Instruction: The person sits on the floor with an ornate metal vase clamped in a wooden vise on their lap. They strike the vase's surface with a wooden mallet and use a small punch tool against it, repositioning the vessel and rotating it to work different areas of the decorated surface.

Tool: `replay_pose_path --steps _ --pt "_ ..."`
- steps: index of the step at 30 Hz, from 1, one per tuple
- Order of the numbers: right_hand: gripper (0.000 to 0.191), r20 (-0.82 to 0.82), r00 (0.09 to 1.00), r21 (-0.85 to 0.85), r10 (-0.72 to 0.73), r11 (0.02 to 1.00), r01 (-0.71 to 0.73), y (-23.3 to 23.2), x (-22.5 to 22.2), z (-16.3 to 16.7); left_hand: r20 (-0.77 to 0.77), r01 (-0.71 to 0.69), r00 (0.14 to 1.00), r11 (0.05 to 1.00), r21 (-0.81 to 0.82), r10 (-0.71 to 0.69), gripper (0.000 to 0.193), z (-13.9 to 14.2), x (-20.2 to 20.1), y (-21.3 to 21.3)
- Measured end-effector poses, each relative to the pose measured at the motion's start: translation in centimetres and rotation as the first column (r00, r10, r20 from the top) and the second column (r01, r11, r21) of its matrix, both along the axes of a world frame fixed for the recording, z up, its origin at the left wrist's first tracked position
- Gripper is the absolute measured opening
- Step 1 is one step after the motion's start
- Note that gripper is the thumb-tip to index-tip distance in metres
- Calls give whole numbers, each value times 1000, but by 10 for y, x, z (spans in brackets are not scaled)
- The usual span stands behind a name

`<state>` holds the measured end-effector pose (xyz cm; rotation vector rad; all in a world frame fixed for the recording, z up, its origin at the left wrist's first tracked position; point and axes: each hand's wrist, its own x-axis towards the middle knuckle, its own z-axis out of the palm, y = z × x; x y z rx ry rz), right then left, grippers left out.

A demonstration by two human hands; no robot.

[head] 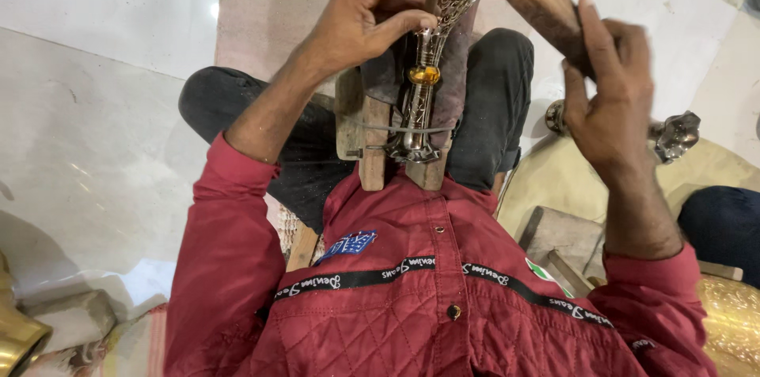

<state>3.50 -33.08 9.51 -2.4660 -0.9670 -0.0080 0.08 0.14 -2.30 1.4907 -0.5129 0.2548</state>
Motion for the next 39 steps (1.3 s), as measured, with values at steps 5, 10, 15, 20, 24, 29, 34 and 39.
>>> replay_pose_path --steps 5,10,15,20,24,29,34,39 --pt "68 -40 999 -154 1 988 -7 -4 1 -29 -9 -79 997 983 166 81 45 7 -7 -8" --pt "65 -18 1000 -96 11 995 -13 -5 9 -48 -12 -119 991 917 380 134 54 21 0 -18" --pt "62 -158 987 50 -1 999 9 -2 19 -57 70 -188 982 825 533 178 57 31 4 -25" --pt "63 -112 994 118 4 993 9 -3 29 -53 53 -226 968 771 595 243 56 34 4 -29" --pt "66 194 971 -140 140 984 -113 -4 37 -45 -20 -190 968 780 596 250 54 34 3 -28" --pt "59 -375 916 461 142 886 51 0 43 -37 72 -265 958 759 595 279 55 34 -3 -28" --pt "56 -158 972 236 176 962 -136 -5 47 -25 9 -226 960 752 620 281 55 33 -2 -27" --pt "53 -198 973 252 122 965 -70 -11 45 -36 24 -210 969 768 606 246 56 32 -1 -24"
